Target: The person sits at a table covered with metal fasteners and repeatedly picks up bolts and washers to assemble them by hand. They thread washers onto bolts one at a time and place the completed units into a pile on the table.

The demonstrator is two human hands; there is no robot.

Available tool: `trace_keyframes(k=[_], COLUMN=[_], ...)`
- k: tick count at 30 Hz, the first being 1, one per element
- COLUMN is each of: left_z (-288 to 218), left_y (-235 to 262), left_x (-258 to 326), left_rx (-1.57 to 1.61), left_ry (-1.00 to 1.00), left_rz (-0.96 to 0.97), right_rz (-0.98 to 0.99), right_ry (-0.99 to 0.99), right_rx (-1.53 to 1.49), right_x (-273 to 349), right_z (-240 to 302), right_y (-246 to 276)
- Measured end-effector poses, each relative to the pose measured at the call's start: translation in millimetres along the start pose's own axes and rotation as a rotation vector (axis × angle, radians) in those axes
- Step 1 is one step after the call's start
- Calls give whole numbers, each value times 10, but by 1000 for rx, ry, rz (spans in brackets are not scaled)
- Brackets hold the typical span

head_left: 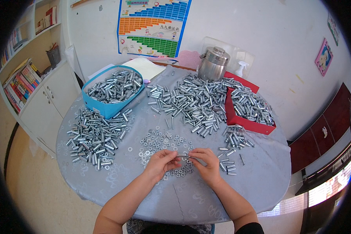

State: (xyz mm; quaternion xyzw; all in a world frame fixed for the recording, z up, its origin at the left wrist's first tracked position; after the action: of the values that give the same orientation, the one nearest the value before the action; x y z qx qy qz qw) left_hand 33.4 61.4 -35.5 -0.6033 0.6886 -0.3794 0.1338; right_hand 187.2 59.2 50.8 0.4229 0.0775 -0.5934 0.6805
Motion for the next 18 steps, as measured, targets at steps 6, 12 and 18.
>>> trace_keyframes(k=[6, 12, 18], left_z=[-8, -13, -73], left_y=[-51, -63, 17], left_x=[22, 21, -5], left_rx=[-64, -42, 1], left_ry=[-23, -44, -126], left_rz=[14, 49, -23], right_rz=[58, 59, 214], right_ry=[-283, -490, -330], right_rx=[-64, -211, -171], right_x=[80, 161, 169], right_z=[-180, -353, -371], right_y=[-34, -87, -108])
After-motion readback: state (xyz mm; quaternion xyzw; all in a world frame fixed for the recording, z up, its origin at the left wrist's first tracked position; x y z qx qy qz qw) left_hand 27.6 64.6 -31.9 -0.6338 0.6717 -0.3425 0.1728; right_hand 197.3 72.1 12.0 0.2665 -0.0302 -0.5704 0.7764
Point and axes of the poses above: each hand's wrist, its own x-axis away from the middle knuckle, its own y-axis out of the back of the hand, z = x × y, the point moved 6 cm from there along -x, towards the middle knuckle
